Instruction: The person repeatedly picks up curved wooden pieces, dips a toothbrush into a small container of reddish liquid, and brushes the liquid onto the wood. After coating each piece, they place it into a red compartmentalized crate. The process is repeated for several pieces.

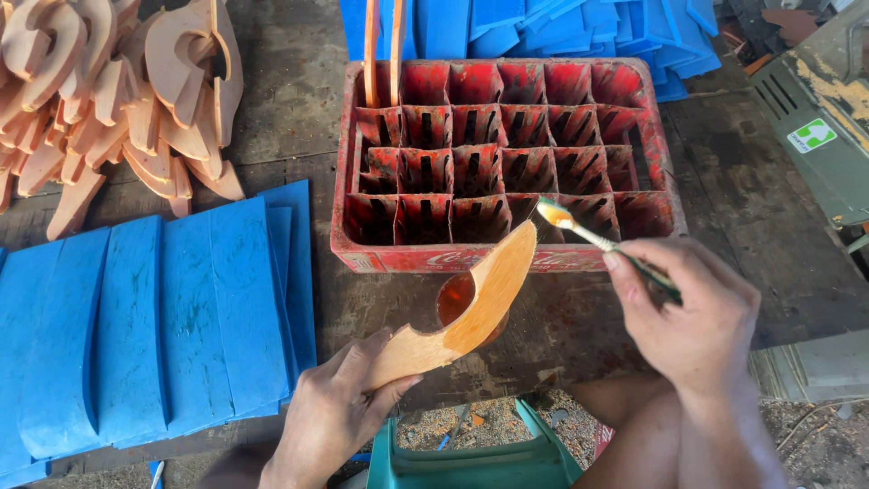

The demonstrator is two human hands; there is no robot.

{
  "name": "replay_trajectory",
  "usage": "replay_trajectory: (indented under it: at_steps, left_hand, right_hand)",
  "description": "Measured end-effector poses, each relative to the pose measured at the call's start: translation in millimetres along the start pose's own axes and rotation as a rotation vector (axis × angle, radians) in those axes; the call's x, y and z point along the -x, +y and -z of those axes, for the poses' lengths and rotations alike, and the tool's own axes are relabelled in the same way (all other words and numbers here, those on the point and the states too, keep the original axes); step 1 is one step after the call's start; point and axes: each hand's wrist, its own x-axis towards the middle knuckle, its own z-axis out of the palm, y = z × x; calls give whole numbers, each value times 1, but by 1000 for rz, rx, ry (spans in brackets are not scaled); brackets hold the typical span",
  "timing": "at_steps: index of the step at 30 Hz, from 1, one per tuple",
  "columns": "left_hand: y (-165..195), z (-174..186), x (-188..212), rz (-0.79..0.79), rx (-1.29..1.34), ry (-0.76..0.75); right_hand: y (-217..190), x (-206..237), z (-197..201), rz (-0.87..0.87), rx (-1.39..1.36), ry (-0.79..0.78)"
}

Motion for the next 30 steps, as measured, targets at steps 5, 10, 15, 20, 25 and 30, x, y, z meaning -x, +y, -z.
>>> replay_trajectory:
  at_steps: [5,10,15,20,25,30]
  left_hand:
    - [4,-2,-1,33,-18,9]
    - [5,2,-1,32,-50,28]
    - [6,5,0,-15,-86,63]
    - [3,7,2,62,-96,7]
    - [3,6,5,21,-53,63]
    - [2,6,2,175,-31,40]
  right_hand:
    - [-28,16,-25,9,23,-158]
    - [-31,20,-30,-81,-156,-164]
    - [-33,21,-37,17,-55,-173]
    - [-35,21,-39,-17,-206,-174]
    - [-21,19,-34,-1,-147,-162]
    - [-14,23,-31,36,-219,-373]
